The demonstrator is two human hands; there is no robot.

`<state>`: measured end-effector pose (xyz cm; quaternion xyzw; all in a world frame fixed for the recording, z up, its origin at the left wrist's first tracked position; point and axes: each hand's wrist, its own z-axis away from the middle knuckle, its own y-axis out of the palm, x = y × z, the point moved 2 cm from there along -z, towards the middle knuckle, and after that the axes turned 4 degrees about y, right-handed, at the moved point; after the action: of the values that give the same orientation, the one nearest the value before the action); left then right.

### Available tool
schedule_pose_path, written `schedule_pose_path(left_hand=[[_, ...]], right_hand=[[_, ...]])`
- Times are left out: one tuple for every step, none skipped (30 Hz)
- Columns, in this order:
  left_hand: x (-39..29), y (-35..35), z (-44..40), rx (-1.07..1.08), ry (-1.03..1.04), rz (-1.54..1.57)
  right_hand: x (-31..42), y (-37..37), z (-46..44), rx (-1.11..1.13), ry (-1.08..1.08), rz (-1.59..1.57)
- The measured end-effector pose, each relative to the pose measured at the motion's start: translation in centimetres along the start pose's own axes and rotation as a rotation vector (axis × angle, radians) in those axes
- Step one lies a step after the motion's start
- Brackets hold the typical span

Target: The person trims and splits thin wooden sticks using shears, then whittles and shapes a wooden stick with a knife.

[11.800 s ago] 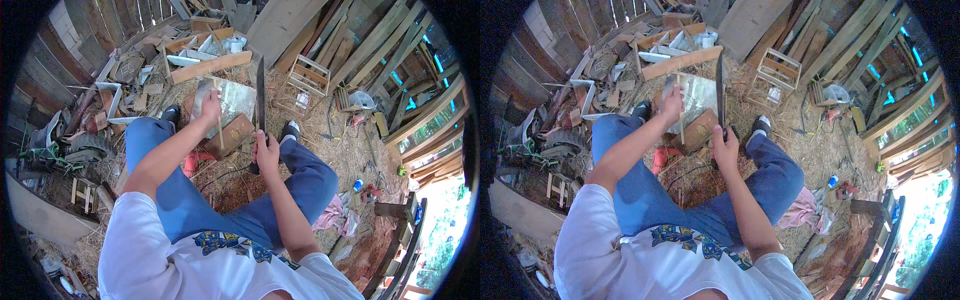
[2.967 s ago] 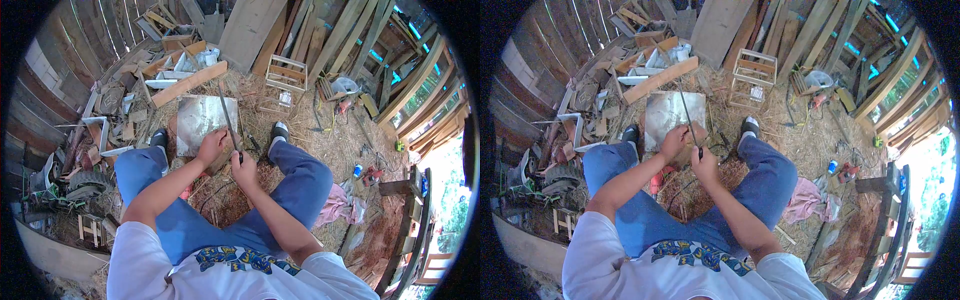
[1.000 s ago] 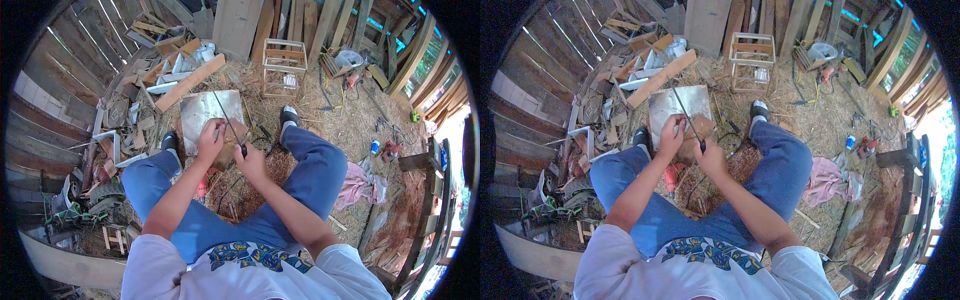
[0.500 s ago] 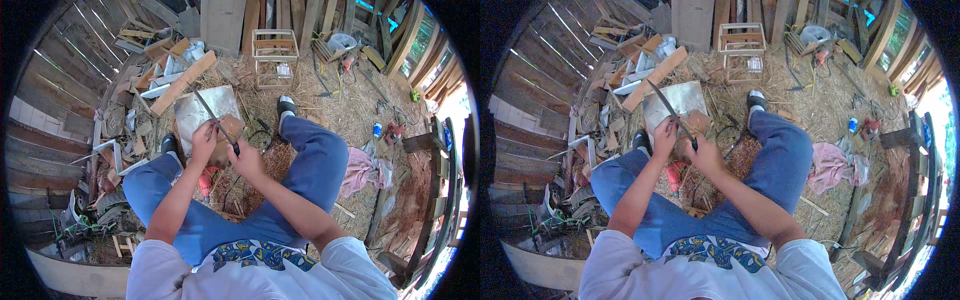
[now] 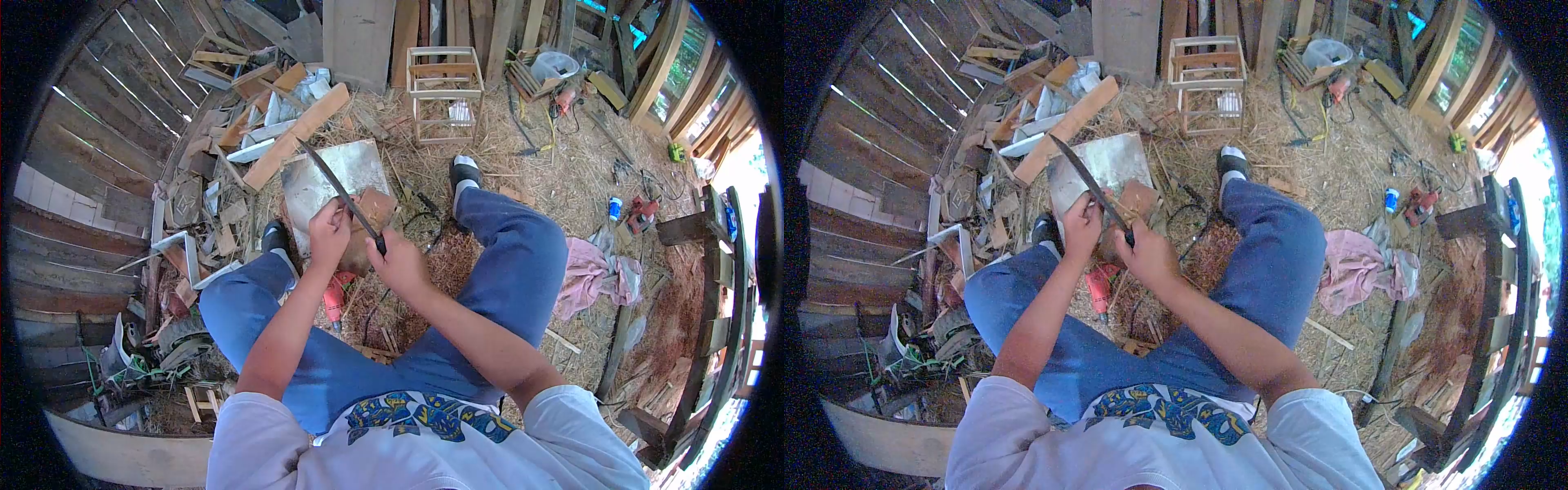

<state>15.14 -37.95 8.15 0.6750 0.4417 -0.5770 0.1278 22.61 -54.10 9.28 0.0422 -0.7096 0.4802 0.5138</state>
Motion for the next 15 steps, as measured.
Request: schedule_pose_path(left_hand=[[-0.1, 0.0, 0.0, -0.003, 0.005, 0.027], [-0.1, 0.0, 0.1, -0.006, 0.009, 0.053], [-0.3, 0.0, 0.1, -0.006, 0.009, 0.052], [-0.4, 0.0, 0.1, -0.004, -0.004, 0.041], [-0.6, -0.1, 0.1, -0.002, -0.017, 0.031], [-0.2, 0.0, 0.2, -0.003, -0.017, 0.031], [0.1, 0.0, 0.1, -0.006, -0.011, 0.058], [0.5, 0.0, 0.1, -0.008, -0.005, 0.086], [0.5, 0.0, 0.1, -0.009, -0.005, 0.086], [0.5, 0.1, 0.1, -0.005, 0.002, 0.080], [0.5, 0.1, 0.1, 0.000, 0.008, 0.074], [0.2, 0.0, 0.0, -0.001, 0.008, 0.074], [-0.1, 0.0, 0.0, 0.007, -0.016, 0.047], [-0.3, -0.1, 0.0, 0.014, -0.041, 0.019], [-0.1, -0.1, 0.0, 0.014, -0.041, 0.019]], right_hand=[[0.0, 0.0, 0.0, 0.000, 0.000, 0.000], [0.0, 0.0, 0.0, 0.007, 0.006, -0.023], [0.0, 0.0, 0.0, 0.015, 0.013, -0.047], [0.0, 0.0, 0.0, 0.016, 0.013, -0.047], [0.1, 0.0, 0.0, 0.024, 0.021, -0.035], [0.0, 0.1, 0.0, 0.031, 0.028, -0.024], [0.0, 0.1, 0.0, 0.032, 0.027, -0.024], [0.0, 0.1, 0.0, 0.026, 0.025, -0.036], [0.0, 0.2, 0.0, 0.020, 0.024, -0.048], [0.0, 0.2, 0.0, 0.020, 0.023, -0.047], [-0.1, 0.2, -0.1, 0.015, 0.014, -0.048], [0.0, 0.2, -0.1, 0.011, 0.006, -0.050], [0.0, 0.2, -0.1, 0.011, 0.005, -0.049], [0.0, 0.1, 0.0, 0.017, 0.014, -0.048], [-0.1, 0.1, 0.0, 0.023, 0.023, -0.047]])
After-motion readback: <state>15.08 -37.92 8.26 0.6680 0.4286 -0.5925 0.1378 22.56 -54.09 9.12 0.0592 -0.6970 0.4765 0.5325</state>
